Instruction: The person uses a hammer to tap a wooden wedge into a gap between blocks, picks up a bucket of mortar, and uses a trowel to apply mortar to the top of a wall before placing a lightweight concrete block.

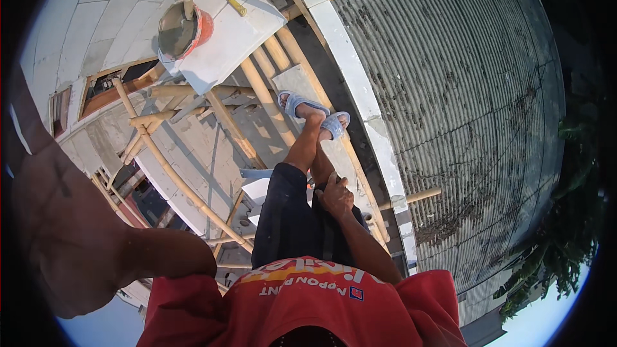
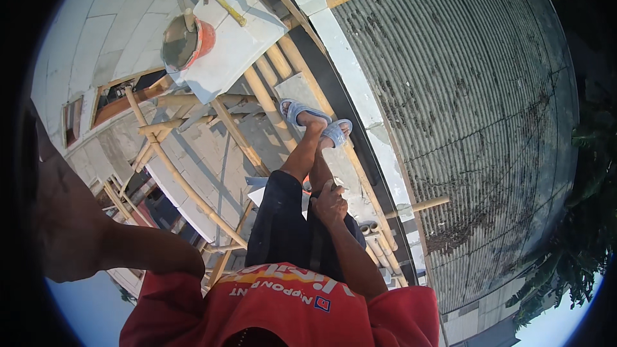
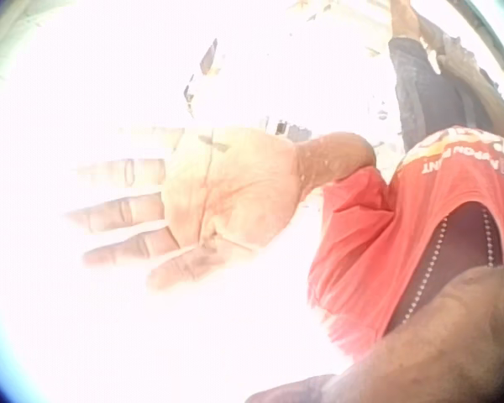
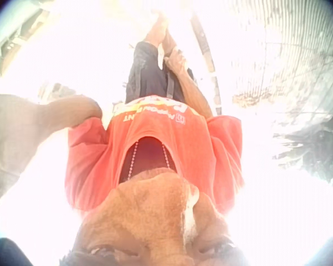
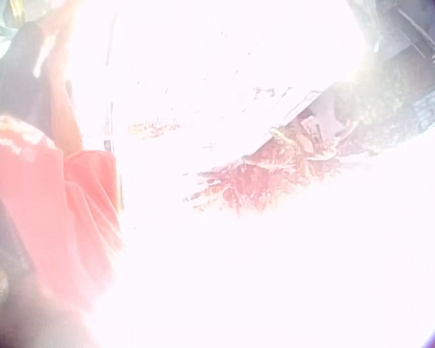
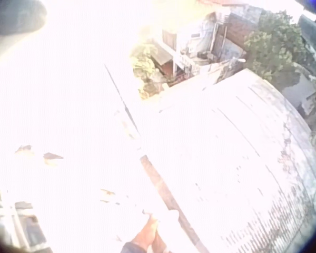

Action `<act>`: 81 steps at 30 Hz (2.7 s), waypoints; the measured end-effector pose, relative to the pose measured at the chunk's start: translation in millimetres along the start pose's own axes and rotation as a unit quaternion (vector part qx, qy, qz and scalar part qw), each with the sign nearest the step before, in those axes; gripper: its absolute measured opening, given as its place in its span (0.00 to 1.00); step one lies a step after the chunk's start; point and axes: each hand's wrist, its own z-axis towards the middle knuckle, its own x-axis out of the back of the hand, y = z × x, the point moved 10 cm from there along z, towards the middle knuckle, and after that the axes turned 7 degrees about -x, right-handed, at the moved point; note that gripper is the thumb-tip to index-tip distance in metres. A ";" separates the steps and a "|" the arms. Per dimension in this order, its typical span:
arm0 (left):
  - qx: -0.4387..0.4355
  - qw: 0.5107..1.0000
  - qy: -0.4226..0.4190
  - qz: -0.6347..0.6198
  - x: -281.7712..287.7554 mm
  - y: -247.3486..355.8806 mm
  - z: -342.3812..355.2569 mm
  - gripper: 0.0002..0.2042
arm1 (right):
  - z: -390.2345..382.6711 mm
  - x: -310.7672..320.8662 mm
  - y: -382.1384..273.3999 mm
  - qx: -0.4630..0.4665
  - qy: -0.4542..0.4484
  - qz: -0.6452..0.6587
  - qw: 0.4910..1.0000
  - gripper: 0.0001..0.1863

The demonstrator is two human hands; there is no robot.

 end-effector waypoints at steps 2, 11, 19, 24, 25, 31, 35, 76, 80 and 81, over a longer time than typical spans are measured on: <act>0.196 0.966 0.043 0.164 38.3 -88.6 -64.0 0.32 | 5.1 -2.2 27.1 -0.030 -0.014 -0.012 0.999 0.45; 0.637 0.513 -0.382 0.430 161.2 -130.1 -441.4 0.47 | -9.4 5.3 9.1 -0.018 -0.075 -0.012 0.997 0.43; 0.669 0.562 -0.269 0.406 163.4 -120.1 -458.6 0.53 | 3.1 -10.2 24.5 -0.006 -0.076 -0.037 0.996 0.45; 0.674 0.558 -0.268 0.403 157.0 -126.3 -464.1 0.51 | 1.7 -11.4 12.2 0.016 -0.059 -0.063 0.996 0.45; 0.678 0.549 -0.282 0.399 153.6 -126.2 -472.1 0.50 | 0.2 -12.0 15.2 0.009 -0.063 -0.062 0.996 0.45; 0.666 0.554 -0.273 0.420 155.1 -123.6 -467.1 0.48 | -0.9 -11.9 16.0 -0.007 -0.078 -0.066 0.995 0.45; 0.650 0.577 -0.246 0.430 164.0 -116.7 -457.7 0.48 | 1.1 -13.4 16.7 -0.006 -0.080 -0.056 0.995 0.45; 0.500 0.742 0.442 -0.062 466.7 -327.1 -267.2 0.44 | 72.4 274.3 -519.9 0.447 0.449 -0.051 0.772 0.30; 0.463 0.727 0.491 -0.124 503.0 -403.9 -200.8 0.47 | 122.6 296.8 -636.9 0.445 0.572 -0.029 0.689 0.25; 0.454 0.718 0.504 -0.158 486.7 -434.3 -181.5 0.46 | 161.9 311.8 -643.3 0.414 0.585 -0.045 0.696 0.22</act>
